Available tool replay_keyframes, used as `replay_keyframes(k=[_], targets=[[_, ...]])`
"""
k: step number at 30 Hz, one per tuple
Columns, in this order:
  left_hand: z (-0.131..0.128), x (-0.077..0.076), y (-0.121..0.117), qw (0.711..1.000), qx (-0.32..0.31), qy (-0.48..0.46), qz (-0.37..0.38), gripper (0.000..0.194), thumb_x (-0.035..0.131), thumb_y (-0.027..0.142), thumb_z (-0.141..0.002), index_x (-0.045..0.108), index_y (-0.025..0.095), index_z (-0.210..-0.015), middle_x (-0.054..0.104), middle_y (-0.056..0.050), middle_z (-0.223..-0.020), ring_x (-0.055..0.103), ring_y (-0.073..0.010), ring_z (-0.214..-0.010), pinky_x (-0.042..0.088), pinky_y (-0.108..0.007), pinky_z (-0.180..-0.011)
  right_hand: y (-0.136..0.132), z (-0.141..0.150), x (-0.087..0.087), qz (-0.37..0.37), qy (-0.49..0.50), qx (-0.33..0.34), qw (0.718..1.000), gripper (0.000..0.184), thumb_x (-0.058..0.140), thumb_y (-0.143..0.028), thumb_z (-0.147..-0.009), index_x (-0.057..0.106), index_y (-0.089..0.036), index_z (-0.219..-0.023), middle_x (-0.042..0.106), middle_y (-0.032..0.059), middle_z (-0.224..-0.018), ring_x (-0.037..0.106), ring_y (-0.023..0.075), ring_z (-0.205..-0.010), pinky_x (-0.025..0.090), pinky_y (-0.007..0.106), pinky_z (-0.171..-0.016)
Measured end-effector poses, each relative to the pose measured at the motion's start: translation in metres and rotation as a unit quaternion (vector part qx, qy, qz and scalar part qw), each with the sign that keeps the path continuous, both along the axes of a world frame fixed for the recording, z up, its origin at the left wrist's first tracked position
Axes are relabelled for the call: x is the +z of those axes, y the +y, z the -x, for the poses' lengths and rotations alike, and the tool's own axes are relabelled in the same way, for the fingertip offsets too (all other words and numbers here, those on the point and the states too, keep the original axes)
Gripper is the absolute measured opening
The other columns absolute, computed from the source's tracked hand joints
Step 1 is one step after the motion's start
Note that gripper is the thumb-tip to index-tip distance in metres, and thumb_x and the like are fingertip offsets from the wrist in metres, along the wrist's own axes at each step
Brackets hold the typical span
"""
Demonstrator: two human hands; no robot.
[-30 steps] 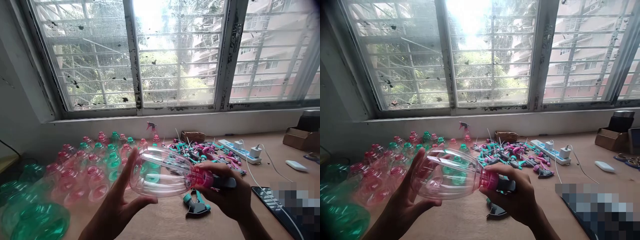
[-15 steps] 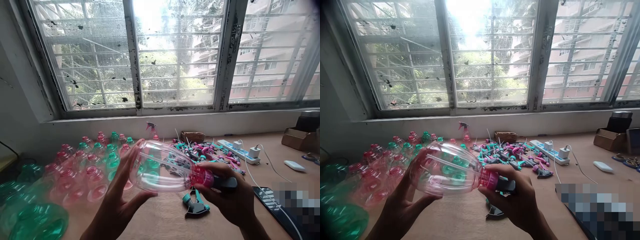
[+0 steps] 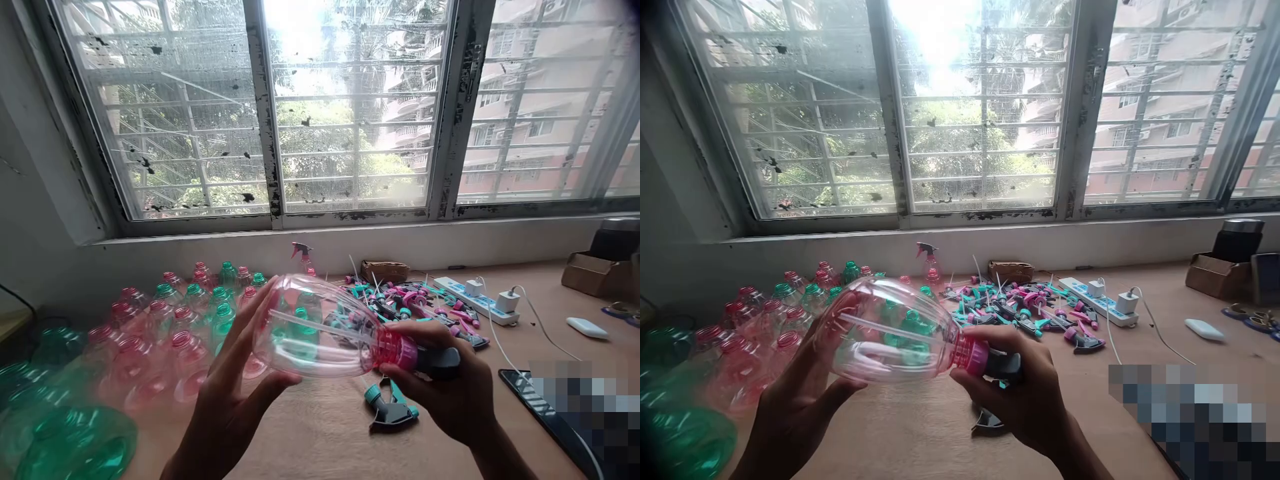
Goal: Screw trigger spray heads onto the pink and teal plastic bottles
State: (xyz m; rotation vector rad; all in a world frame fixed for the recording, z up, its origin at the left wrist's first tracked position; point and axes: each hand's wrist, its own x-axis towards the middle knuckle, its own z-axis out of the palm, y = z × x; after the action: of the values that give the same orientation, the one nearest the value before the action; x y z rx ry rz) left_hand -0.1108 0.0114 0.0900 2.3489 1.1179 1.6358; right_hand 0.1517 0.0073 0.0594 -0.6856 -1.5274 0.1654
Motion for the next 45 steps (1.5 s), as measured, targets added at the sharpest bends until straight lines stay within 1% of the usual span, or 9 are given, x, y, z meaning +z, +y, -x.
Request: replay_keyframes(k=[7,11,14,20,23,31,35,39,45], targets=[[0.006,-0.010,0.003,1.000,-0.019,0.005,0.002,0.068,0.072,0.035,-0.091,0.041,0.042,-0.150,0.055,0.001,-0.154,0.046,-0.0302,-0.147,0.038,-0.046,-0.124,0.000,-0.001,0.001,0.017,0.014,0.015,1.000,0.033,0.085,-0.019,-0.077,0.073,-0.031,-0.105,0.082,-0.0023,-0.080,0.072,0.0174,-0.055,0.060,0.025,-0.053],[0.000,-0.009,0.000,0.995,-0.004,-0.093,0.032,0.040,0.066,0.045,-0.093,0.059,0.036,-0.132,0.066,0.000,-0.144,0.054,-0.0310,-0.141,0.044,-0.048,-0.119,0.002,-0.001,-0.001,-0.003,-0.002,0.015,1.000,0.040,0.086,-0.016,-0.075,0.073,-0.032,-0.109,0.084,-0.0013,-0.094,0.078,0.0203,-0.076,0.064,0.026,-0.068],[-0.006,-0.002,-0.002,0.989,-0.025,-0.141,0.044,0.031,0.069,0.043,-0.092,0.065,0.035,-0.122,0.065,0.002,-0.145,0.050,-0.0285,-0.144,0.039,-0.049,-0.123,0.003,-0.001,-0.001,0.013,0.003,0.018,1.000,0.037,0.086,-0.018,-0.076,0.073,-0.031,-0.108,0.083,-0.0015,-0.089,0.077,0.0196,-0.070,0.063,0.026,-0.062],[0.000,0.001,0.004,0.997,-0.004,-0.017,-0.081,0.050,0.073,0.027,-0.091,0.058,0.044,-0.136,0.064,0.008,-0.142,0.058,-0.0217,-0.136,0.049,-0.039,-0.117,0.004,-0.003,0.001,0.035,0.022,0.005,0.999,0.027,0.085,-0.025,-0.079,0.073,-0.028,-0.103,0.082,0.0025,-0.088,0.076,0.0215,-0.067,0.063,0.029,-0.059],[0.004,-0.002,0.003,0.999,-0.020,-0.008,-0.038,0.059,0.075,0.027,-0.089,0.053,0.039,-0.142,0.060,0.002,-0.148,0.053,-0.0268,-0.140,0.043,-0.044,-0.121,0.004,-0.003,0.001,0.029,0.013,0.001,0.999,0.028,0.085,-0.024,-0.079,0.073,-0.028,-0.103,0.083,0.0031,-0.088,0.077,0.0223,-0.067,0.064,0.030,-0.059],[0.001,0.000,0.004,0.995,-0.012,-0.095,0.036,0.023,0.065,0.047,-0.094,0.068,0.035,-0.113,0.066,0.001,-0.138,0.052,-0.0289,-0.140,0.037,-0.048,-0.119,0.004,-0.001,0.001,0.034,-0.015,0.038,0.999,0.035,0.084,-0.017,-0.078,0.071,-0.031,-0.108,0.083,-0.0013,-0.090,0.076,0.0176,-0.066,0.063,0.024,-0.061],[0.001,0.000,0.006,0.998,-0.045,-0.045,0.004,0.033,0.069,0.033,-0.094,0.063,0.041,-0.126,0.058,0.006,-0.148,0.050,-0.0229,-0.142,0.038,-0.041,-0.121,0.008,0.001,0.002,0.079,0.042,0.027,0.996,0.029,0.084,-0.023,-0.079,0.072,-0.029,-0.105,0.076,-0.0038,-0.073,0.068,0.0162,-0.052,0.057,0.025,-0.048],[-0.002,-0.001,0.008,0.999,-0.004,-0.005,-0.044,0.043,0.068,0.021,-0.095,0.059,0.042,-0.132,0.059,0.007,-0.146,0.052,-0.0183,-0.140,0.039,-0.034,-0.121,0.011,0.000,0.001,0.095,0.075,0.031,0.992,0.025,0.083,-0.026,-0.081,0.072,-0.028,-0.103,0.068,-0.0066,-0.062,0.059,0.0144,-0.042,0.051,0.025,-0.040],[0.001,-0.001,0.008,1.000,-0.030,-0.004,-0.002,0.047,0.071,0.032,-0.092,0.058,0.033,-0.137,0.058,0.000,-0.148,0.044,-0.0237,-0.147,0.033,-0.038,-0.125,0.014,-0.005,0.002,0.035,0.004,0.021,0.999,0.032,0.083,-0.019,-0.080,0.071,-0.028,-0.108,0.078,-0.0008,-0.084,0.071,0.0176,-0.064,0.059,0.027,-0.058]])
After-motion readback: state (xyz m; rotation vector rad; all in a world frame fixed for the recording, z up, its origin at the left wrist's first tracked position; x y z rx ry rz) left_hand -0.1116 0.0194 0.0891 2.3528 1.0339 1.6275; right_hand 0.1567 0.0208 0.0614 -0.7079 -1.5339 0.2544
